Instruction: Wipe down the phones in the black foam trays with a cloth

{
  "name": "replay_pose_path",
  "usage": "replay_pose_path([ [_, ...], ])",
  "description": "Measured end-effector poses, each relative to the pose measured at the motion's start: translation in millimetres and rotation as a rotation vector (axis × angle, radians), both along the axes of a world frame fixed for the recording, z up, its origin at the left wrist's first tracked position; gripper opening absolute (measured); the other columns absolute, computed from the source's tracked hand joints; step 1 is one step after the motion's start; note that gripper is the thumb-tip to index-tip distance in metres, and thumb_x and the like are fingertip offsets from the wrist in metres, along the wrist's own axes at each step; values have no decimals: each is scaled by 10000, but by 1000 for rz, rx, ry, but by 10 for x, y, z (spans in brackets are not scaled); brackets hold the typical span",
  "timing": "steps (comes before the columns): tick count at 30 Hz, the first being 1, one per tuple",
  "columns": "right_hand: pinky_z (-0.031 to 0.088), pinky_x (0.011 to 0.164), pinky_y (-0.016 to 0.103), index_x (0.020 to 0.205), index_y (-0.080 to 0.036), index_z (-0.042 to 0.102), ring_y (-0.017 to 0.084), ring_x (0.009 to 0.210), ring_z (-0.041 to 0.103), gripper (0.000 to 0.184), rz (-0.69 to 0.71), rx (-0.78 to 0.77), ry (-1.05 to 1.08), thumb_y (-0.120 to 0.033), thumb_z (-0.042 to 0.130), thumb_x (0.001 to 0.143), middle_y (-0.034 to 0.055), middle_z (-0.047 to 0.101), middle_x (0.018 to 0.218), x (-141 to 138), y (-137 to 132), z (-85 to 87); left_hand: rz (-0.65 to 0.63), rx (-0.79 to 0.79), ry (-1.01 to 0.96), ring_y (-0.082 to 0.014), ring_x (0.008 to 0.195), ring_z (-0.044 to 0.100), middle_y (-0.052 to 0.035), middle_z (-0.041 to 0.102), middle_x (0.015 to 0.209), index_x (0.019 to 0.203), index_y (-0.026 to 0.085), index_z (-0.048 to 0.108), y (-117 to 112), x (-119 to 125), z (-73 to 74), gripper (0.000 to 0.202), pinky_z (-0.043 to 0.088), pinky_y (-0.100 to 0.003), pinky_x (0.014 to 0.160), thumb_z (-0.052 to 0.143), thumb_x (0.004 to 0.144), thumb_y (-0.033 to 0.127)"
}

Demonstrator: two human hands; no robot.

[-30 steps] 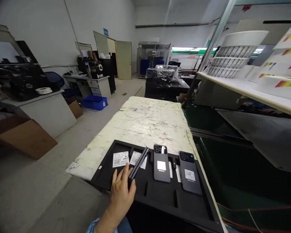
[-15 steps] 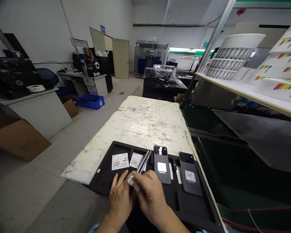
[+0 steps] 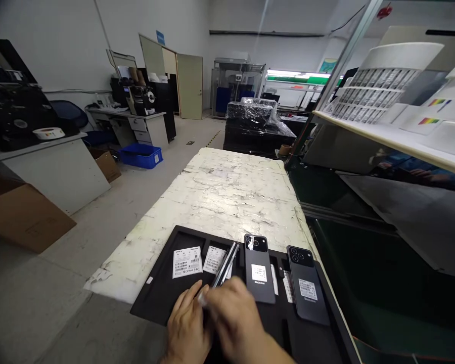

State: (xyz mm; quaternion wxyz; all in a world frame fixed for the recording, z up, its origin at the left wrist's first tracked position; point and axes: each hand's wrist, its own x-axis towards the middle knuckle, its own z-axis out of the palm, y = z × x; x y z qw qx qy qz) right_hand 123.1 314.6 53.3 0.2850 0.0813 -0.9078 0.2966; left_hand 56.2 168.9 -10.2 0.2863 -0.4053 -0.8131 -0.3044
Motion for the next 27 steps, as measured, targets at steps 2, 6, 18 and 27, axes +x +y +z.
replay_pose_path([
  [2,512,660,345,1280,-240,597,211,745,593,362,101,44,12,-198,536,926,76,722,893,29,-61,-22,-8,-2,2,-232,1015,679,-87,735,1030,1102,133,611,6,-5,-28,318,503,-386,867,333,967,204],
  [6,535,682,332,1123,-239,702,213,781,636,240,-290,-52,-4,-285,550,942,80,714,873,-275,409,64,3,-31,-58,-242,1033,672,-125,719,1064,1145,120,596,14,-12,-28,297,513,-387,877,397,938,194],
  [18,532,676,326,1135,-230,691,207,771,635,238,-223,-71,8,-241,539,952,72,702,855,-192,324,31,-53,-135,14,-258,1072,665,-145,703,1132,1208,106,564,-48,-81,-206,328,557,-380,856,475,906,198],
  [27,509,653,323,1160,-199,644,190,717,597,256,2,-11,44,-198,490,956,69,698,824,27,3,95,-80,-92,52,-257,1046,677,-137,711,1104,1197,125,578,-51,-97,-241,319,569,-374,823,472,922,246],
])
